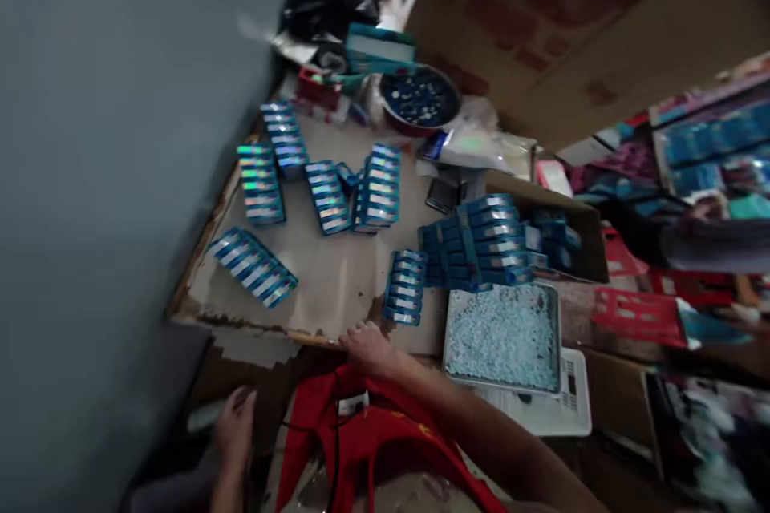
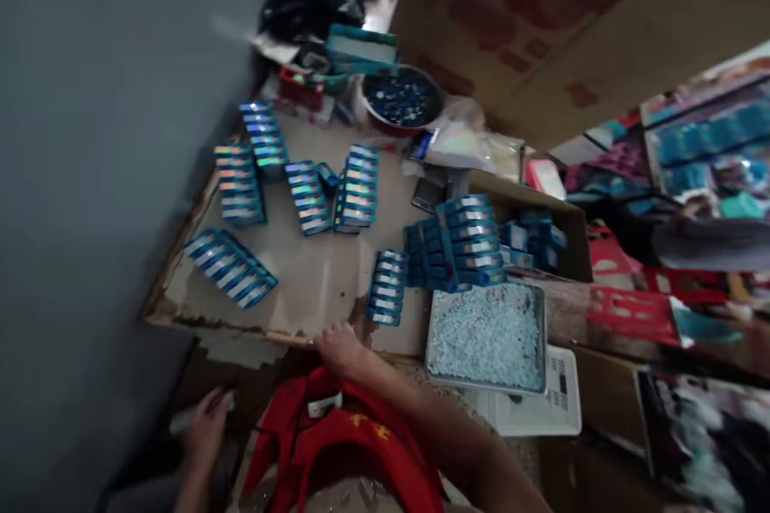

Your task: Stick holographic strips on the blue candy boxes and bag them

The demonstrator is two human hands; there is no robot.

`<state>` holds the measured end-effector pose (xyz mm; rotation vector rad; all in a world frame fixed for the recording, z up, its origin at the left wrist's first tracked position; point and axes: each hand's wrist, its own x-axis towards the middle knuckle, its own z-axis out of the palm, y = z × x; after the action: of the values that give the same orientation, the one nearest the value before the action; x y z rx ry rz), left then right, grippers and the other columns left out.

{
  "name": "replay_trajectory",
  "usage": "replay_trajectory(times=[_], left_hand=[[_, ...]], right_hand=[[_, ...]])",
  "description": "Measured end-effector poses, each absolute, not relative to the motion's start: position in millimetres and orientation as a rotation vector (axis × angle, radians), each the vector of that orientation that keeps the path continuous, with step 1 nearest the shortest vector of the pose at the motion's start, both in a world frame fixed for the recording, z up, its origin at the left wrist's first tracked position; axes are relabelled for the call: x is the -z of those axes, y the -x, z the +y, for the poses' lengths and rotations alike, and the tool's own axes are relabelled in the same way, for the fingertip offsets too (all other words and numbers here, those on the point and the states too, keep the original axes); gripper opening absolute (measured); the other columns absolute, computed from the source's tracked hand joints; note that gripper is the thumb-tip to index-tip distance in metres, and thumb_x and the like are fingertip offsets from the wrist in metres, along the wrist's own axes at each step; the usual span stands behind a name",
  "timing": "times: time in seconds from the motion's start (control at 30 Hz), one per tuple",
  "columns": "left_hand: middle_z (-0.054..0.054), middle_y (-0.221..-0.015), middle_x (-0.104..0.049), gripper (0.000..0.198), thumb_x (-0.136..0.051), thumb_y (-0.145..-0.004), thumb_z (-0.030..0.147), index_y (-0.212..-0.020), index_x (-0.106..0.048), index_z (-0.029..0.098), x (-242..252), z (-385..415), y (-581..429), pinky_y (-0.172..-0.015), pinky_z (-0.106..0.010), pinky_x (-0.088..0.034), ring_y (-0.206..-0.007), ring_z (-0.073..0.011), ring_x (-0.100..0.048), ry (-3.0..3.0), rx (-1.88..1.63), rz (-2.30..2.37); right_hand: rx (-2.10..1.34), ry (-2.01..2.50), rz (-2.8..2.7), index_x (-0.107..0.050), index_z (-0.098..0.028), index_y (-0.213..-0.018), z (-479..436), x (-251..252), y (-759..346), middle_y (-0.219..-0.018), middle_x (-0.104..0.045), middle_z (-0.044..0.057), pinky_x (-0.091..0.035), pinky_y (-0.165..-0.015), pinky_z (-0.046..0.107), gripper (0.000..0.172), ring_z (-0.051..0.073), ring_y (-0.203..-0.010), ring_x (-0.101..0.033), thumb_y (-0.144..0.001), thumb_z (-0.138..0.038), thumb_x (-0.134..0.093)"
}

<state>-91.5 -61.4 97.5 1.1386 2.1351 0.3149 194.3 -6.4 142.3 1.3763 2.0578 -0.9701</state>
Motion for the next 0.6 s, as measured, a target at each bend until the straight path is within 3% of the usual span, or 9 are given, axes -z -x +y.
replay_trajectory(times=[0.17, 0.33, 0.47, 0.6], left_hand=[[-0.003, -0.096, -0.081, 0.025, -0.064, -0.078, 0.051, -0.089, -0.074, 0.032, -94.1, 34.0, -14.7, -0.091, -0.049, -0.062, -0.095, -0.0336, -0.078, -1.372, -0.514, 1.708], [-0.004, -0.102, -0.082, 0.026, -0.063, -0.089, 0.047, -0.098, -0.079, 0.029, -163.3, 117.2, -154.0, -0.086, -0.040, -0.061, -0.092, -0.0277, -0.078, -1.749, -0.601, 1.204], [-0.009, -0.104, -0.081, 0.027, -0.058, -0.096, 0.040, -0.100, -0.078, 0.023, -207.2, 205.0, -282.2, -0.091, -0.037, -0.057, -0.096, -0.0257, -0.076, -2.005, -0.782, 1.032], [-0.012, -0.108, -0.080, 0.024, -0.062, -0.092, 0.032, -0.106, -0.075, 0.017, -217.9, 304.6, -419.2, -0.094, -0.034, -0.054, -0.100, -0.0246, -0.074, -2.169, -0.645, 1.020]], right_hand=[[1.047, -1.669, 1.842, -0.072, -0.016, -0.122, -69.6, -142.1, -268.9, -0.120, -0.076, 0.017, -0.056, -0.094, 0.040, 0.029, 0.031, -0.115, -0.072, -0.096, -0.016, -0.060], [1.049, -1.974, 1.508, -0.078, -0.020, -0.116, -126.3, -148.6, -349.3, -0.112, -0.079, 0.017, -0.059, -0.088, 0.041, 0.032, 0.033, -0.106, -0.077, -0.095, -0.011, -0.054], [0.958, -2.232, 1.238, -0.074, -0.017, -0.126, -163.9, -139.4, -399.7, -0.119, -0.077, 0.020, -0.056, -0.095, 0.045, 0.039, 0.036, -0.114, -0.074, -0.094, -0.011, -0.052], [1.010, -2.468, 1.105, -0.071, -0.022, -0.131, -200.0, -111.3, -407.0, -0.119, -0.077, 0.016, -0.054, -0.092, 0.033, 0.043, 0.029, -0.114, -0.074, -0.094, -0.011, -0.052]])
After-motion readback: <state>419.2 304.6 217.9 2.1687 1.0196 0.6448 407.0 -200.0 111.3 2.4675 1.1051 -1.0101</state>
